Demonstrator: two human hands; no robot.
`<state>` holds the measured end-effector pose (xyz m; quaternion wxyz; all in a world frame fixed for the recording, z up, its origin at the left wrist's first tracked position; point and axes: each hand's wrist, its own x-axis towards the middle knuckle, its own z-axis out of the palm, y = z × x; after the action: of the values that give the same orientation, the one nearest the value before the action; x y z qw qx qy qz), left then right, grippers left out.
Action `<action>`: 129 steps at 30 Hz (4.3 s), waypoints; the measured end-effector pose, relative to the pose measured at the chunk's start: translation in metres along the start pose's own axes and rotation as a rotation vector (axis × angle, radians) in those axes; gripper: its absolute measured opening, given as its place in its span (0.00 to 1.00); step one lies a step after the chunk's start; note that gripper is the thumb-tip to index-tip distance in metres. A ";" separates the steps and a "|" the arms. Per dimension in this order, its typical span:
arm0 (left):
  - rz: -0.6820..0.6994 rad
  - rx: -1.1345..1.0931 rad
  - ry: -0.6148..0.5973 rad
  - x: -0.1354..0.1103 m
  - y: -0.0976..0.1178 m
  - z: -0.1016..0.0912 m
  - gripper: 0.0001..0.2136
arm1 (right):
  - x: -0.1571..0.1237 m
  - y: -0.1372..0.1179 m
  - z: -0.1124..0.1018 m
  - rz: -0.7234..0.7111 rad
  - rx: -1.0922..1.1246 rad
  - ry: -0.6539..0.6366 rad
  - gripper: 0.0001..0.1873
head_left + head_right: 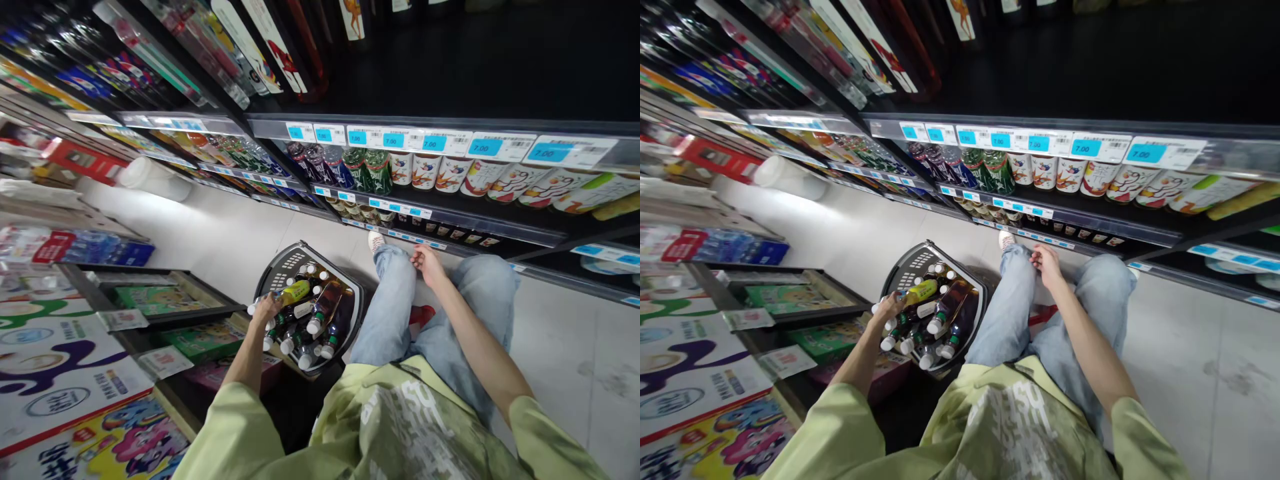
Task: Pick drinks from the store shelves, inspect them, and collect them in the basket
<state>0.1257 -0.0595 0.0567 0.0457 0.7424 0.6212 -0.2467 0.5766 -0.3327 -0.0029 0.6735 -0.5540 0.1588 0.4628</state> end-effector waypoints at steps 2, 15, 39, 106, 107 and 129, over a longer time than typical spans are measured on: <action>0.033 0.014 0.029 -0.002 0.011 -0.008 0.20 | 0.000 0.000 0.001 -0.004 -0.005 -0.005 0.09; 0.857 -0.160 0.191 -0.089 0.254 -0.044 0.23 | 0.001 -0.006 0.011 -0.009 0.038 -0.017 0.06; 0.607 -0.148 0.073 -0.122 0.391 -0.026 0.20 | 0.026 0.011 0.018 -0.333 -0.295 -0.456 0.15; 0.524 -0.282 0.183 -0.070 0.326 -0.044 0.21 | -0.093 -0.184 -0.028 -1.128 -0.972 0.000 0.16; 0.518 -0.280 0.183 -0.069 0.327 -0.043 0.21 | -0.098 -0.193 -0.014 -1.167 -0.988 -0.022 0.15; 0.496 -0.348 0.095 -0.038 0.306 -0.044 0.21 | 0.022 -0.391 0.340 -1.421 -0.769 0.002 0.38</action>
<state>0.4247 -0.1459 0.0384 0.2020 0.8631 0.4554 -0.0827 0.7992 -0.0029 0.3299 0.5690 -0.7158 -0.4012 -0.0542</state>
